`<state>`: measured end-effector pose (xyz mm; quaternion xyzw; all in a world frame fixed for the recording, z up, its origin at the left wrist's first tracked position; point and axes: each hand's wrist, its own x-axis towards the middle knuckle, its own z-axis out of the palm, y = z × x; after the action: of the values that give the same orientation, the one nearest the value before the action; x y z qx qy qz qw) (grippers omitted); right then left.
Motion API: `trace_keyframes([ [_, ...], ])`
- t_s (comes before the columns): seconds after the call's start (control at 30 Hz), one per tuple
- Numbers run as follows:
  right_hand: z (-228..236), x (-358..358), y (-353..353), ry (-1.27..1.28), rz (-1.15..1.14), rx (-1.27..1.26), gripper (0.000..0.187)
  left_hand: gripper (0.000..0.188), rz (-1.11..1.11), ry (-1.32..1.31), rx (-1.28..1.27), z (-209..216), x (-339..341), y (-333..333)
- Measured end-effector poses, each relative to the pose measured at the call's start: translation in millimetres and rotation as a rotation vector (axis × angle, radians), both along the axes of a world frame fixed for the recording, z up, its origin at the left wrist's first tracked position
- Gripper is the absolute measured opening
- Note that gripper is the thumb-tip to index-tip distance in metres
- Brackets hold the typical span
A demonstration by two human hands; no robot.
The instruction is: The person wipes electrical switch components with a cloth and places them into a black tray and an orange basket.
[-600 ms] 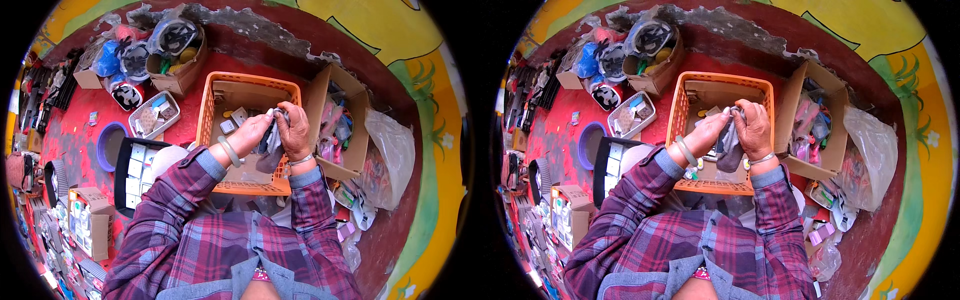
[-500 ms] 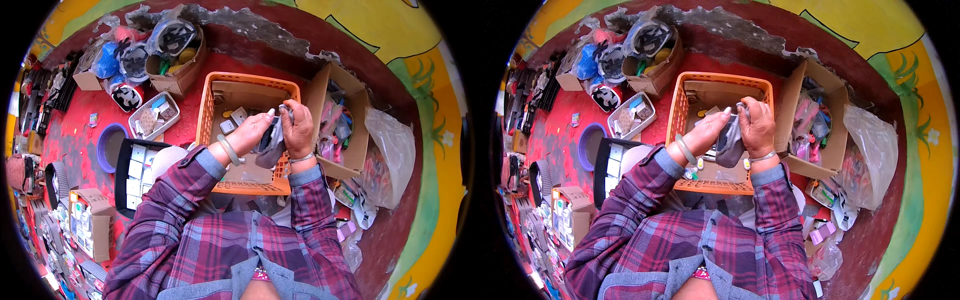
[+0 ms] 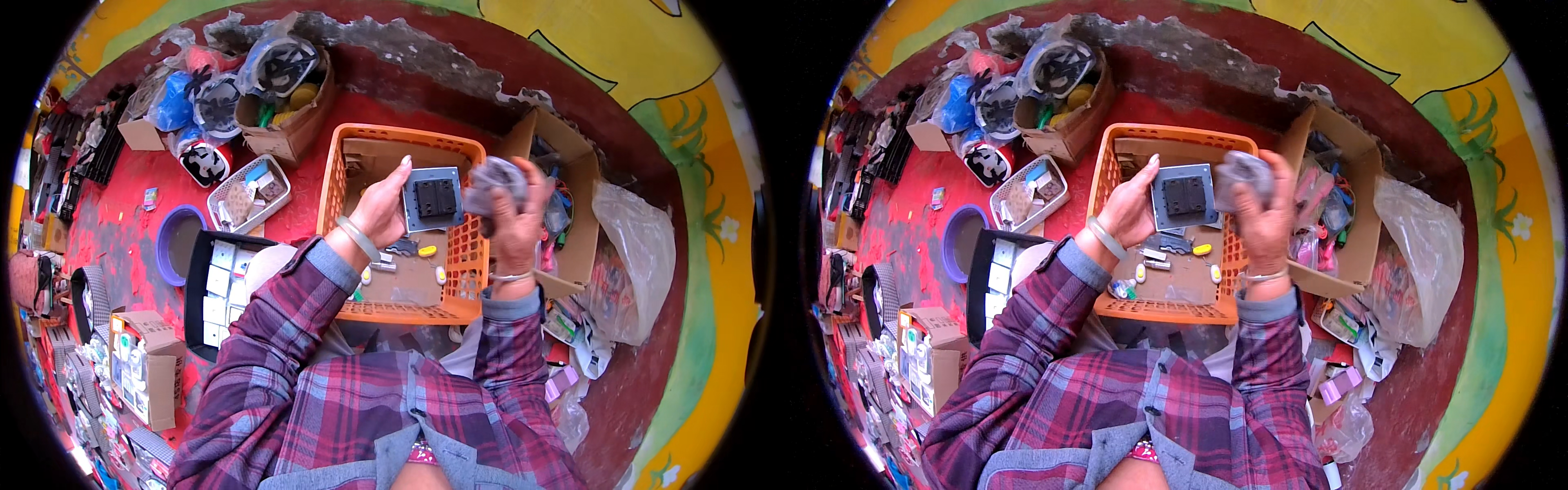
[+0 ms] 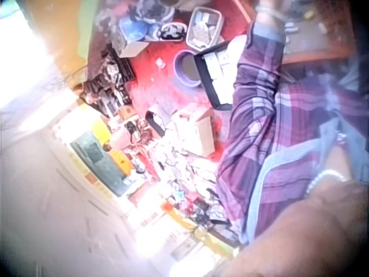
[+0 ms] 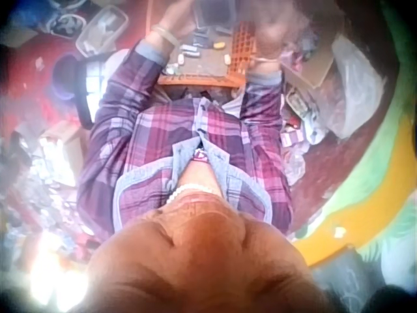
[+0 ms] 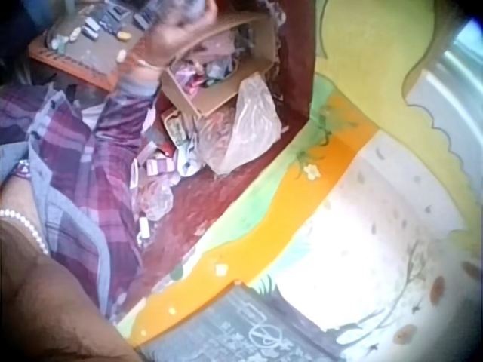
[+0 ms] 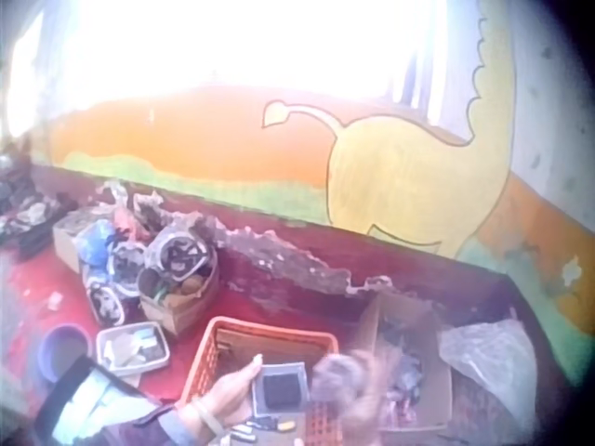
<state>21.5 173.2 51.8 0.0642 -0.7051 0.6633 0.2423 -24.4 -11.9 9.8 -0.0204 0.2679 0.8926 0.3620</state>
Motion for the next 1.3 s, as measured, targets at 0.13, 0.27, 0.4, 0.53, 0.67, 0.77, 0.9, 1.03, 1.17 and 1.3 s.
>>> trace_keyframes([
  [0.13,-13,-4,-25,0.228,0.254,0.663,0.04,0.049,0.018,-0.057,0.026,-14,2,4],
  [0.27,-28,-10,-28,0.295,0.181,0.723,0.036,0.045,0.016,-0.021,0.034,-10,2,1],
  [0.4,-42,-15,-28,0.216,0.035,0.563,0.034,0.042,0.069,0.087,-0.091,-8,7,7],
  [0.53,-50,-19,-16,0.034,-0.159,0.403,0.03,0.046,-0.036,0.142,-0.168,-6,16,4],
  [0.67,-45,-29,15,-0.151,-0.052,-0.429,0.023,0.051,-0.03,-0.012,-0.129,5,12,-3],
  [0.77,-25,-21,12,-0.167,-0.155,-0.23,0.022,0.05,0.117,-0.047,0.026,7,7,-11],
  [0.9,-24,-2,-15,-0.06,-0.268,0.518,0.033,0.05,0.311,-0.07,0.065,-7,0,-7],
  [1.03,-30,5,-41,0.191,-0.219,0.896,0.035,0.047,0.363,-0.043,0.105,-9,4,-3],
  [1.17,-29,16,-61,0.211,-0.176,0.938,0.033,0.044,0.54,-0.029,0.051,-24,10,0],
  [1.3,-22,32,-87,0.242,-0.027,0.849,0.032,0.038,0.585,-0.132,-0.075,-11,12,-1],
])
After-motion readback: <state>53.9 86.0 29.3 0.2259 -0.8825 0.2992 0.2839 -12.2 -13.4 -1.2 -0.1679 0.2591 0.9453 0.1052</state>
